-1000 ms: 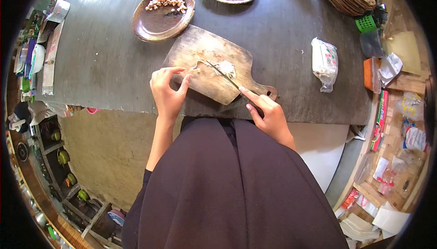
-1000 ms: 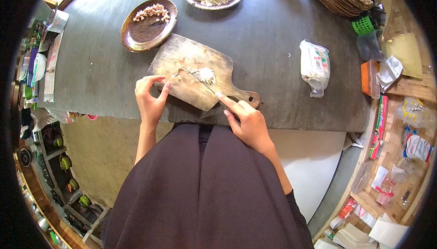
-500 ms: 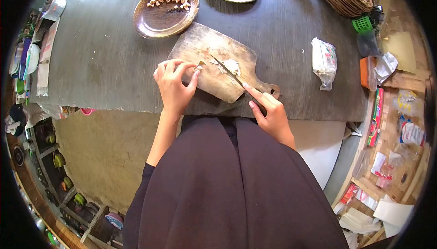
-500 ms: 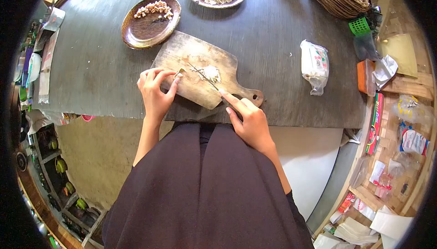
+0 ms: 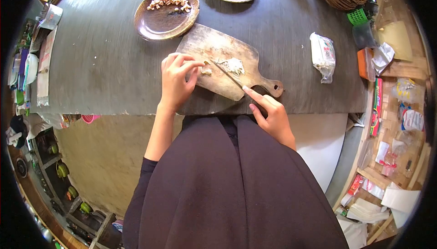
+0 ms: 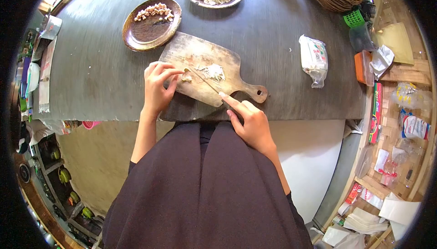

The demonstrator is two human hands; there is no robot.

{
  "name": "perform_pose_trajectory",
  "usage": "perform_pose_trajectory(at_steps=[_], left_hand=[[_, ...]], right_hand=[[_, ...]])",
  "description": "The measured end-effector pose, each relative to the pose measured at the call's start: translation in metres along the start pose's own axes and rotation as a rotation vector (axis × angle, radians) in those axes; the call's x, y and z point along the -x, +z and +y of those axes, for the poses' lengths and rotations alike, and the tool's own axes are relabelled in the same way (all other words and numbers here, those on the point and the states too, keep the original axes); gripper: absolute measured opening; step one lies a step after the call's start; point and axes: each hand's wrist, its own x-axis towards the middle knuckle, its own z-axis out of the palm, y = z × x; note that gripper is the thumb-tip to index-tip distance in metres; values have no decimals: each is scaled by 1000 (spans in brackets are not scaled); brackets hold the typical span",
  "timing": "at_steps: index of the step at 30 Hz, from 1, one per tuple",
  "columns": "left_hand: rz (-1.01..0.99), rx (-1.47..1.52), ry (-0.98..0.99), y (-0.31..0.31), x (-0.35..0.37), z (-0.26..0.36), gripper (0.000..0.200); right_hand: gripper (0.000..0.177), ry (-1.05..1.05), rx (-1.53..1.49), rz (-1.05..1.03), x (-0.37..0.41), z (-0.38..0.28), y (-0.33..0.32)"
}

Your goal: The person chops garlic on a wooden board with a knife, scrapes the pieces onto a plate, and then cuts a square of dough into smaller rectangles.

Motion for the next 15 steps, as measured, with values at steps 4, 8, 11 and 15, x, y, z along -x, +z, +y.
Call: perform_pose_trajectory(at_steps=[4,8,11,15], left_hand=[[-106,1,80,-9,-6,-5,17],[-139,-38,104,-14,-5,-9,18],[-148,-31,106,-15,-4,-12,14],[-128,-37,106,-11,-4,-8,15]], right_hand=[[50,37,102,-67,9,-11,-1],[51,73,186,-78,15,-14,2],[51,98,238,-32,17,-18,4],[51,113,211,-1,17,-26,7]])
